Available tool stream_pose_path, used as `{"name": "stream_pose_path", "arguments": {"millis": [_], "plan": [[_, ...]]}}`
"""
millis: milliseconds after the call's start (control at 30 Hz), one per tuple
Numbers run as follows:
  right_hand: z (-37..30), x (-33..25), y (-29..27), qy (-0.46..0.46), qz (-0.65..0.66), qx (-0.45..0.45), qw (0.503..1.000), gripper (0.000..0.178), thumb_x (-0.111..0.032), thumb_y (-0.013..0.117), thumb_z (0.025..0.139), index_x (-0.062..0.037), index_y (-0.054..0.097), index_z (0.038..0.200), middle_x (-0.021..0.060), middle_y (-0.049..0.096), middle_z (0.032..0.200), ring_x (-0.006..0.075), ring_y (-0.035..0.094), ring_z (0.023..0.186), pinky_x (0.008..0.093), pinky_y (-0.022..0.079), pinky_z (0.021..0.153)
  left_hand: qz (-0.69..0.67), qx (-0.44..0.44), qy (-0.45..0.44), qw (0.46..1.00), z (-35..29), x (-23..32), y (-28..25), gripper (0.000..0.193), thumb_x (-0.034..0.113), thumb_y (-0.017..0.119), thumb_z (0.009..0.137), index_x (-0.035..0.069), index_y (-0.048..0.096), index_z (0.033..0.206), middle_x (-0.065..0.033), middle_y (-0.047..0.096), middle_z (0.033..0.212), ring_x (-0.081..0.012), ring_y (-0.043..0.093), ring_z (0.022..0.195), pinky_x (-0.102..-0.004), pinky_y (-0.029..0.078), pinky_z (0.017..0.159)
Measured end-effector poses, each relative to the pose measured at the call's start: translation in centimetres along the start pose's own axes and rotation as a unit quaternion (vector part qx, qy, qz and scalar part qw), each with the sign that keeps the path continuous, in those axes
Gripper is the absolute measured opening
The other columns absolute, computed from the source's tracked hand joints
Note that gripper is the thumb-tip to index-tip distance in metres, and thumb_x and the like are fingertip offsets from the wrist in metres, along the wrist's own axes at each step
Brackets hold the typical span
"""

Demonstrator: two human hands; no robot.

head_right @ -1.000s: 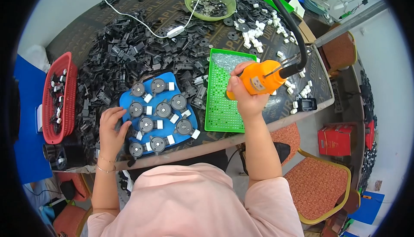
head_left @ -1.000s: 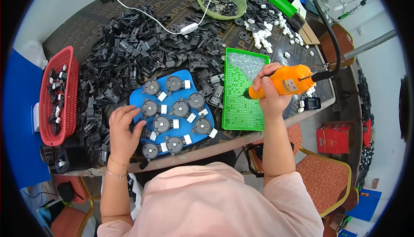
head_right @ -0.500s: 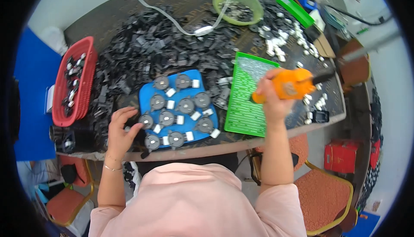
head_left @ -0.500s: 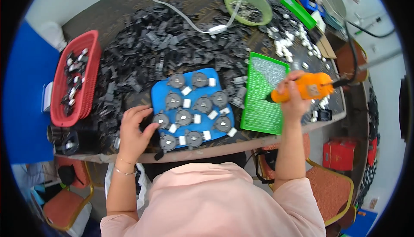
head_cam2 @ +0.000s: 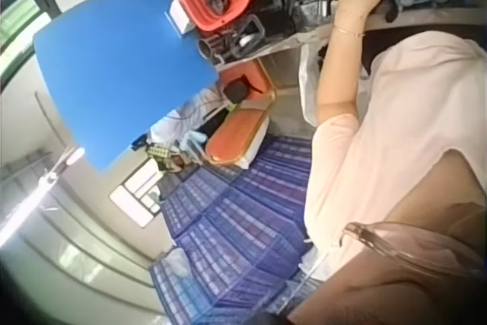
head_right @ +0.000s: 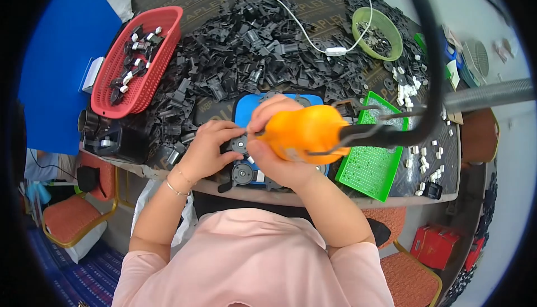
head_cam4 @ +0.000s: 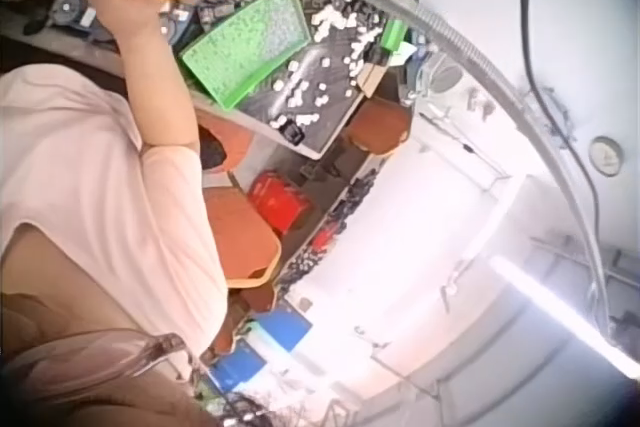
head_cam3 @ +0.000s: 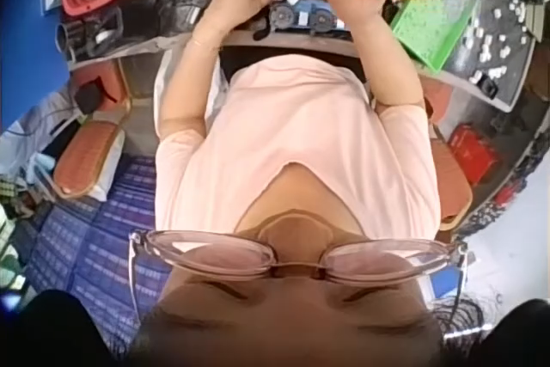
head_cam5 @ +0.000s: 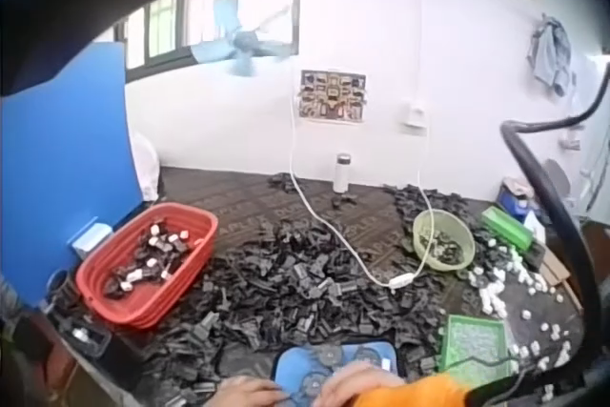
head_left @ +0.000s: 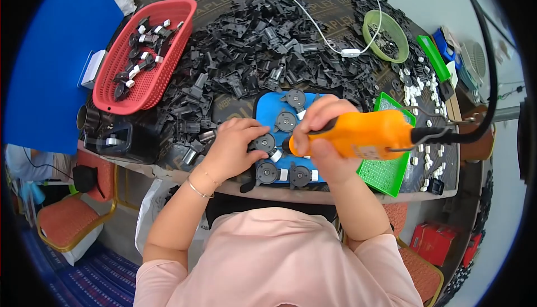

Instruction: Assembling small plastic mechanical components using an electric screwdriver.

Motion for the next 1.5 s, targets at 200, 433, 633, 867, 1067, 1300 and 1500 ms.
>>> {"name": "stream_pose_path", "arguments": {"millis": [200, 433, 633, 867, 1067, 1300, 1500], "plan": [[-0.1, 1.6, 1.2, 0.027, -0.04, -0.027, 0.998, 0.028, -0.015, 0.07, 0.081, -0.0014, 0.049, 0.093, 0.0112, 0.05, 0.09, 0.0155, 0.056, 0.06, 0.0269, 0.048, 0.056, 0.005, -0.005, 0.029, 1.0, 0.1, -0.3, 0.5, 0.046, 0.018, 0.08, 0.061, 0.01, 0.066, 0.105, -0.0041, 0.06, 0.11, -0.0252, 0.052, 0.107, -0.04, 0.036, 0.096], [0.1, 1.9, 1.9, 0.039, -0.046, -0.058, 0.996, 0.027, -0.014, 0.071, 0.08, -0.0027, 0.049, 0.092, 0.0102, 0.049, 0.088, 0.0145, 0.055, 0.06, 0.0268, 0.047, 0.056, 0.013, -0.014, 0.033, 0.999, 0.3, -0.4, 0.7, 0.045, 0.019, 0.08, 0.061, 0.009, 0.066, 0.103, -0.0046, 0.061, 0.111, -0.0248, 0.052, 0.108, -0.0399, 0.035, 0.097], [0.0, 2.5, 2.7, 0.062, -0.041, -0.085, 0.994, 0.026, -0.012, 0.069, 0.078, -0.0032, 0.049, 0.091, 0.0083, 0.046, 0.085, 0.0139, 0.054, 0.059, 0.026, 0.047, 0.055, 0.015, -0.025, 0.029, 0.999, 0.4, -0.5, 0.6, 0.044, 0.017, 0.079, 0.061, 0.009, 0.066, 0.102, -0.0044, 0.062, 0.11, -0.0244, 0.052, 0.108, -0.0406, 0.034, 0.098], [0.5, 2.6, 2.7, 0.011, -0.032, -0.116, 0.993, 0.028, -0.016, 0.072, 0.075, -0.0038, 0.052, 0.091, 0.0097, 0.05, 0.087, 0.0152, 0.055, 0.064, 0.0254, 0.047, 0.056, 0.035, -0.036, 0.017, 0.999, 0.4, -0.6, 1.0, 0.045, 0.019, 0.08, 0.061, 0.01, 0.066, 0.103, -0.0032, 0.065, 0.105, -0.0239, 0.053, 0.108, -0.0437, 0.031, 0.102], [0.9, -5.0, -3.5, -0.048, 0.083, -0.002, 0.995, 0.031, -0.026, 0.067, 0.083, -0.0039, 0.049, 0.095, 0.0098, 0.047, 0.09, 0.0172, 0.054, 0.064, 0.0312, 0.047, 0.057, 0.031, -0.035, 0.01, 0.999, 0.2, 0.4, 0.8, 0.046, 0.018, 0.078, 0.063, 0.012, 0.066, 0.107, -0.0036, 0.064, 0.109, -0.0238, 0.052, 0.111, -0.0461, 0.029, 0.104], [-6.2, -10.0, -16.6, -0.035, -0.197, 0.217, 0.955, 0.019, -0.008, 0.061, 0.081, -0.0002, 0.049, 0.095, 0.0124, 0.049, 0.089, 0.0165, 0.053, 0.058, 0.0296, 0.046, 0.056, 0.024, 0.006, 0.017, 1.0, -0.3, 1.6, 0.1, 0.051, 0.017, 0.076, 0.068, 0.009, 0.061, 0.116, -0.0103, 0.056, 0.123, -0.0303, 0.049, 0.114, -0.0483, 0.028, 0.104], [-9.3, -9.7, -18.3, -0.022, -0.204, 0.272, 0.94, 0.018, -0.003, 0.059, 0.08, 0.0008, 0.05, 0.094, 0.0123, 0.051, 0.087, 0.0165, 0.054, 0.058, 0.0287, 0.046, 0.055, 0.037, -0.001, 0.027, 0.999, 0.2, 3.0, 0.5, 0.045, 0.013, 0.075, 0.067, 0.008, 0.063, 0.11, -0.01, 0.057, 0.122, -0.0305, 0.049, 0.114, -0.0463, 0.029, 0.103]]}}
Point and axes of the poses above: each hand's wrist, its own z-axis towards the middle knuckle, its own y-axis out of the palm, x = y × z, the point moved 7 cm from there along z, towards the middle knuckle
